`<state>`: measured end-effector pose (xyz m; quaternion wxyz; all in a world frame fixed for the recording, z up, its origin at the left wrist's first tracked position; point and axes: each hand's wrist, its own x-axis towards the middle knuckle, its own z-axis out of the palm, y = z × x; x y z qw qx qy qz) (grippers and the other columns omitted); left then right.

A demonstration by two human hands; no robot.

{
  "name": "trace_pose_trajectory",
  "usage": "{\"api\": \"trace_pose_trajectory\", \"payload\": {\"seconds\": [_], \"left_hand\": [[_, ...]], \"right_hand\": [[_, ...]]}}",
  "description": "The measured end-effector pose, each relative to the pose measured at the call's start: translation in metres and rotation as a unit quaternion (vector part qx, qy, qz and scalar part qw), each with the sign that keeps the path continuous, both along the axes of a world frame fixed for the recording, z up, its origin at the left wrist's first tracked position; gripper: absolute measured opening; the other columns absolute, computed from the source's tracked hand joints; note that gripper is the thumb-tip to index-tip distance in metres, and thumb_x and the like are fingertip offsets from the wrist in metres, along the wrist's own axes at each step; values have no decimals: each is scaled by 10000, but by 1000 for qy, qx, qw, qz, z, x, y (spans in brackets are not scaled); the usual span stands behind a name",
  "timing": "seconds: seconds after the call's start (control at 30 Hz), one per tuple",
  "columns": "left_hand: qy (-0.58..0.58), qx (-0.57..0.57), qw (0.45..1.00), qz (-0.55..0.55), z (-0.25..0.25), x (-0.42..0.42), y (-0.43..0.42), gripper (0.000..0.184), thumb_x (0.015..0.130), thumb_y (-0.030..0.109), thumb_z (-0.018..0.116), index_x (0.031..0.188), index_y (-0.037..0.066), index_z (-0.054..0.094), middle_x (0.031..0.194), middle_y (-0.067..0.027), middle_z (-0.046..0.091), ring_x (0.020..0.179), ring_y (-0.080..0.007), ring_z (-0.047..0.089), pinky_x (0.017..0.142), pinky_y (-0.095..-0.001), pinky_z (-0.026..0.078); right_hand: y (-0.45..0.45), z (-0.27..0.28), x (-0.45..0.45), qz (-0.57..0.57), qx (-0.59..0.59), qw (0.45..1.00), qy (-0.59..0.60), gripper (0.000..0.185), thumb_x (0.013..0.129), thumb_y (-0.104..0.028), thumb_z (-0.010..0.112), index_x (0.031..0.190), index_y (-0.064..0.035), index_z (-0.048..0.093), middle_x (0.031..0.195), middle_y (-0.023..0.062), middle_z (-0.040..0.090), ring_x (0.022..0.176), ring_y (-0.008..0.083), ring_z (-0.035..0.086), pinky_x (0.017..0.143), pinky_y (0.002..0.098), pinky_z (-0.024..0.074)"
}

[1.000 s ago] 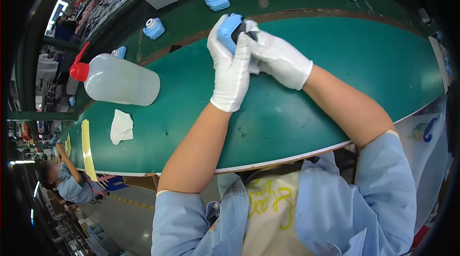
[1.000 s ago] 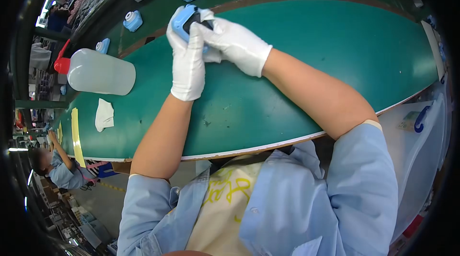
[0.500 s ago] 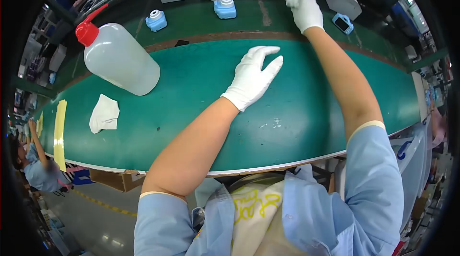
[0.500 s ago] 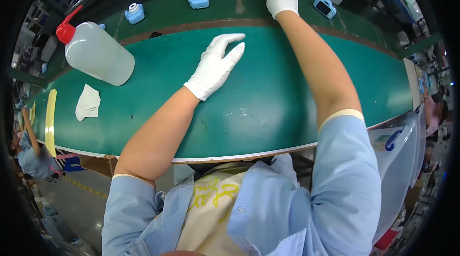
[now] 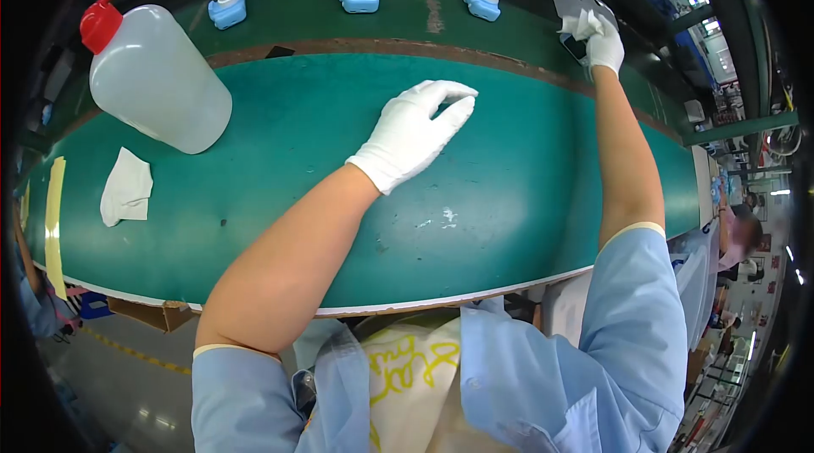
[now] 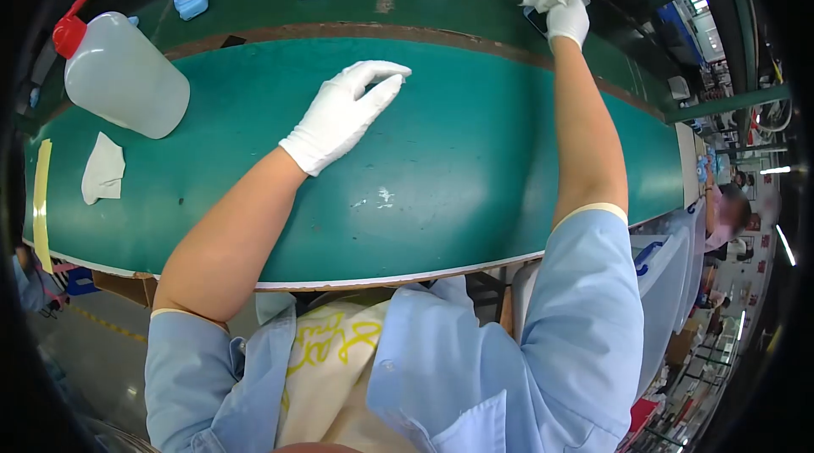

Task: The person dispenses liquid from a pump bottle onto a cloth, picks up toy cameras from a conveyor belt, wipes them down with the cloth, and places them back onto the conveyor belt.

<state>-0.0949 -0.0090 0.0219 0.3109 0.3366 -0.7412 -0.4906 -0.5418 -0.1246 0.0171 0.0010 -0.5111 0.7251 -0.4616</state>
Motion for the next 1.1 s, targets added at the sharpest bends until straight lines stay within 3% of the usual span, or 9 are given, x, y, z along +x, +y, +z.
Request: {"api": "trace_pose_trajectory", "payload": {"seconds": [0.07,0.27,0.33,0.4,0.6,0.8,0.93,1.07,1.1], "left_hand": [[10,7,1000,0,-1,0,-1,318,967,313,523,1177,96,624,1211,-98,597,1150,-237,536,1004,-334,406],[53,57,997,0,-2,0,-1,338,970,339,511,1176,96,626,1209,-95,600,1147,-227,537,1004,-327,400],[65,71,995,1,-1,1,-2,372,975,369,499,1206,96,603,1213,-96,599,1155,-221,533,1007,-326,396],[73,74,995,1,-1,3,-1,432,984,415,483,1260,93,562,1216,-101,597,1164,-215,527,1011,-326,391],[300,153,938,81,-16,-13,3,657,939,580,481,1367,85,418,1225,-74,574,1153,-202,535,1025,-361,384],[439,340,827,81,0,18,-8,345,901,247,666,1179,87,538,1088,-53,617,1002,-156,600,867,-327,494],[468,411,777,90,-4,17,-16,380,902,309,661,1190,121,499,1088,-36,609,974,-165,600,870,-380,496],[417,383,819,92,-3,12,-13,415,932,381,604,1253,157,467,1178,-44,565,1055,-185,571,903,-417,487],[410,385,824,71,-2,11,-11,505,941,451,561,1330,160,422,1241,-70,520,1133,-203,523,929,-421,476]], "right_hand": [[10,-5,-17,-15,218,909,354,411,880,-113,539,1282,-32,564,1258,208,588,1209,281,549,991,342,449],[41,9,40,5,207,966,152,433,903,-266,585,1293,-95,506,1319,133,562,1103,291,596,920,373,462],[40,10,48,57,173,979,-91,340,949,-289,543,1228,-95,532,1242,133,607,1005,248,631,818,356,483],[53,20,90,170,95,854,-483,286,995,-324,487,1162,-99,543,1165,121,634,910,191,639,717,318,478],[136,50,279,315,100,887,-322,390,1002,-399,459,1141,-53,573,1063,61,625,868,133,594,773,264,459],[157,17,335,297,207,844,-397,278,883,-257,696,975,2,661,897,32,659,767,82,573,704,237,483],[156,5,318,237,67,949,-198,194,871,-155,674,951,18,640,850,51,652,791,80,566,715,258,481],[149,30,308,233,-157,938,203,112,785,-47,611,881,11,606,777,155,561,727,341,547,687,414,464],[150,37,318,298,-112,939,131,155,757,-44,610,899,15,593,841,173,564,794,365,547,731,434,461]]}}
